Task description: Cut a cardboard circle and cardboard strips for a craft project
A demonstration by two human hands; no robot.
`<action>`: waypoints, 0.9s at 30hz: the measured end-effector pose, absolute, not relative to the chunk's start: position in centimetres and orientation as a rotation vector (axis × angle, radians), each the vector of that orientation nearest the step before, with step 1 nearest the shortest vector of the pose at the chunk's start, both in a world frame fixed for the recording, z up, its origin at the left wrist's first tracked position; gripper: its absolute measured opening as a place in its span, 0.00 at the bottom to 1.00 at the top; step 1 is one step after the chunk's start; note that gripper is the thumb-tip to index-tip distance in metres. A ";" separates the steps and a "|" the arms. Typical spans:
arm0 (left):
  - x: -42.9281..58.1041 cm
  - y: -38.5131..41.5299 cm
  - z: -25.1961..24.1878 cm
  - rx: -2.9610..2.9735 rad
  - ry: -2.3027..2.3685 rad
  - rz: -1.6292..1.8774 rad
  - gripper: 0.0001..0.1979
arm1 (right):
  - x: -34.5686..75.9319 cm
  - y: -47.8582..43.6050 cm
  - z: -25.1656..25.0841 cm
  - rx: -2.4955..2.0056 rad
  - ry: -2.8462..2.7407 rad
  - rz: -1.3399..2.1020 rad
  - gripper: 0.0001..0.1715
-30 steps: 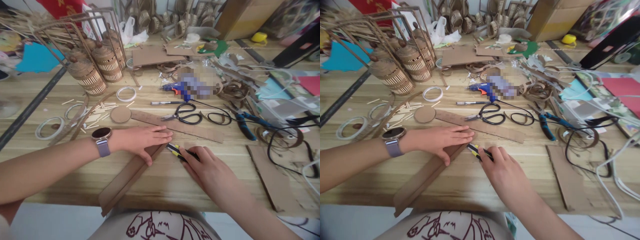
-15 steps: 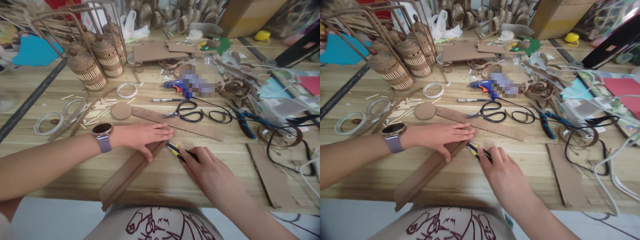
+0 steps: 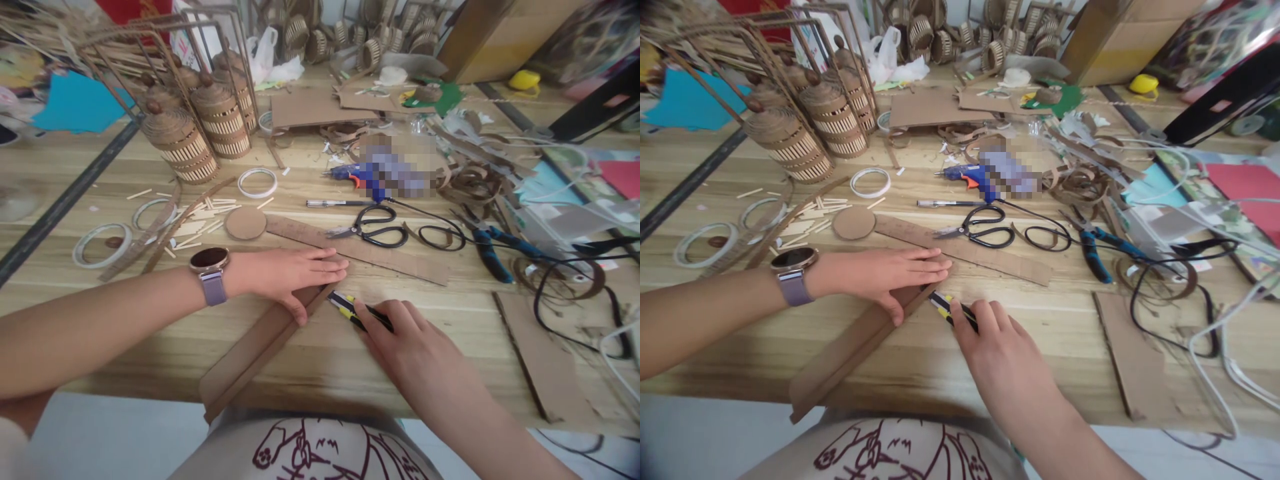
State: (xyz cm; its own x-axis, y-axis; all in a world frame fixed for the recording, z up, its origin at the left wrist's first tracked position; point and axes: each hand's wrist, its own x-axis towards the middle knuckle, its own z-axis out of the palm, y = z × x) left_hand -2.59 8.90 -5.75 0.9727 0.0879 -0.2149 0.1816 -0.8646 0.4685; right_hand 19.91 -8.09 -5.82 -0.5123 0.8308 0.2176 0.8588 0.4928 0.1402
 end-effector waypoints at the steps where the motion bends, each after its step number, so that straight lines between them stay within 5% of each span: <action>1: -2.6 8.9 -5.7 2.612 0.195 -0.262 0.47 | 19.9 -8.1 -5.9 -1.485 -2.607 -0.341 0.22; 19: -1.9 8.5 -4.6 2.736 0.249 -0.386 0.51 | 20.9 -9.8 -8.6 -1.398 -2.645 -0.290 0.24; 27: -3.9 1.8 -2.4 2.900 0.867 -0.164 0.32 | 21.1 -9.1 -9.1 -1.371 -2.522 -0.239 0.25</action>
State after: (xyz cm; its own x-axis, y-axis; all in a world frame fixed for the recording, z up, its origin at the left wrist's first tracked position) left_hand -3.93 1.81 -2.42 0.8309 0.5399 -0.1346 0.5518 -0.8306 0.0746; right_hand 21.07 -9.10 -9.12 -0.5208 0.7978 0.3037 0.8407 0.5411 0.0202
